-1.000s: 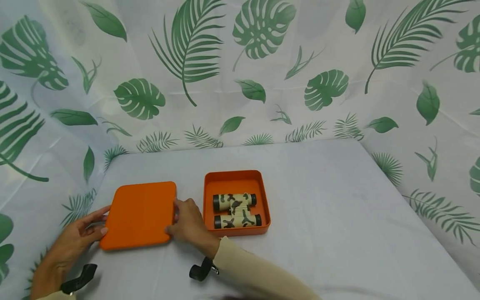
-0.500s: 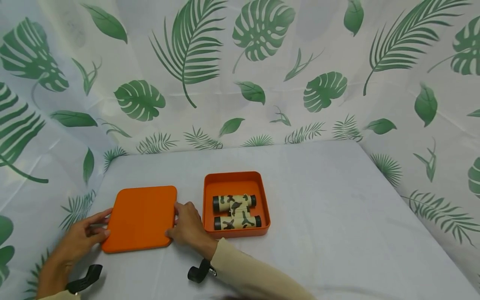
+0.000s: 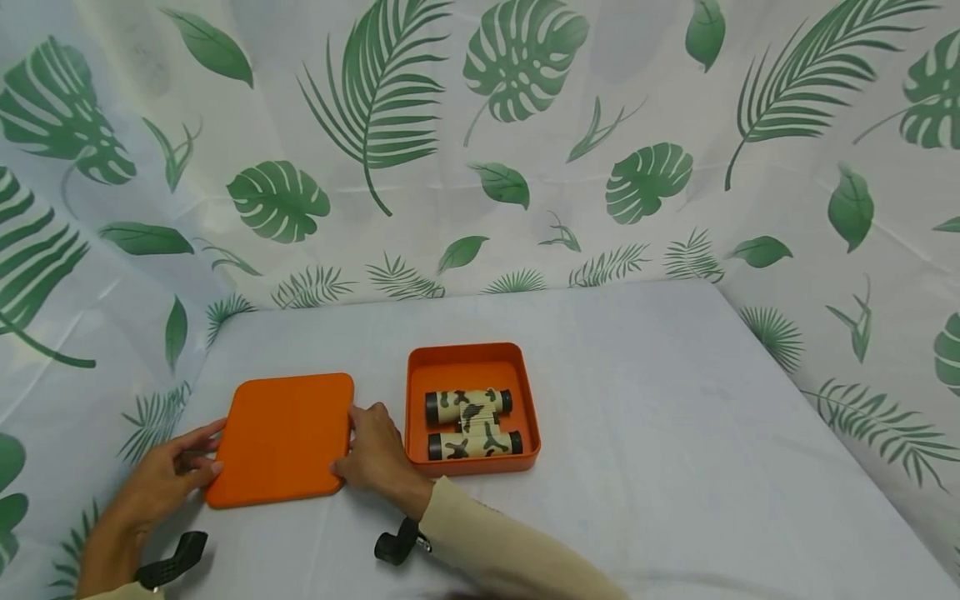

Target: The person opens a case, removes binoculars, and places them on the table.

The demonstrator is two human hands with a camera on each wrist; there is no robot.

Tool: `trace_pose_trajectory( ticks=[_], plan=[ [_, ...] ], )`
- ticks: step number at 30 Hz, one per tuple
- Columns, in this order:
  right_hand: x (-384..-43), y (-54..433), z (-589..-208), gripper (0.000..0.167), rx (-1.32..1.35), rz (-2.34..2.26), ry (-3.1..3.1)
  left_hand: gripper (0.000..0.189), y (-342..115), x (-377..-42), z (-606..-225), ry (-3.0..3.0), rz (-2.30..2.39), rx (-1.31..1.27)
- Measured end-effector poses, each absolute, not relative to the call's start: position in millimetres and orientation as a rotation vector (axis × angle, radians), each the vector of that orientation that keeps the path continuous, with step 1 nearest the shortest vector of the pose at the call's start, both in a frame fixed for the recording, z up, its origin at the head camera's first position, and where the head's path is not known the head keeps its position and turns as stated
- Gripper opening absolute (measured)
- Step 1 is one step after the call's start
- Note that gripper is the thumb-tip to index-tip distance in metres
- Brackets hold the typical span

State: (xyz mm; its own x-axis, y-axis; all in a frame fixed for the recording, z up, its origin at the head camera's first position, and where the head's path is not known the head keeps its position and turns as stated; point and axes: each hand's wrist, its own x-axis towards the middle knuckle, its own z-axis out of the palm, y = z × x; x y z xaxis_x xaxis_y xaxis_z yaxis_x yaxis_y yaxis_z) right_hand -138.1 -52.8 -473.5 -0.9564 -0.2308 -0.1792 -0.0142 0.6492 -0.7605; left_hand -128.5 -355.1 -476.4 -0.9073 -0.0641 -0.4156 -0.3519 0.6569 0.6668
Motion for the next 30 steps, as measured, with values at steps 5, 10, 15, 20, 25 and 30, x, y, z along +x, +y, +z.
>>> trace_pose_trajectory(
  ticks=[5,10,15,20,25,30],
  plan=[
    [-137,-54,-473,0.078,-0.201,-1.174,2.625,0.077,-352,-126,-476,2.54,1.083,-0.341],
    [-135,-54,-473,0.083,-0.214,-1.168,2.634,0.074,-352,-123,-476,2.59,1.071,-0.291],
    [-133,-53,-475,0.085,-0.21,-1.208,2.617,0.073,-351,-121,-479,2.624,1.102,-0.259],
    [-130,-52,-473,0.084,-0.21,-1.227,2.617,0.073,-348,-120,-480,2.643,1.113,-0.263],
    [-125,-51,-470,0.088,-0.234,-1.223,2.613,0.076,-348,-120,-480,2.612,1.157,-0.309],
    [-120,-51,-468,0.091,-0.272,-1.227,2.614,0.079,-350,-118,-480,2.582,1.234,-0.302]
  ],
)
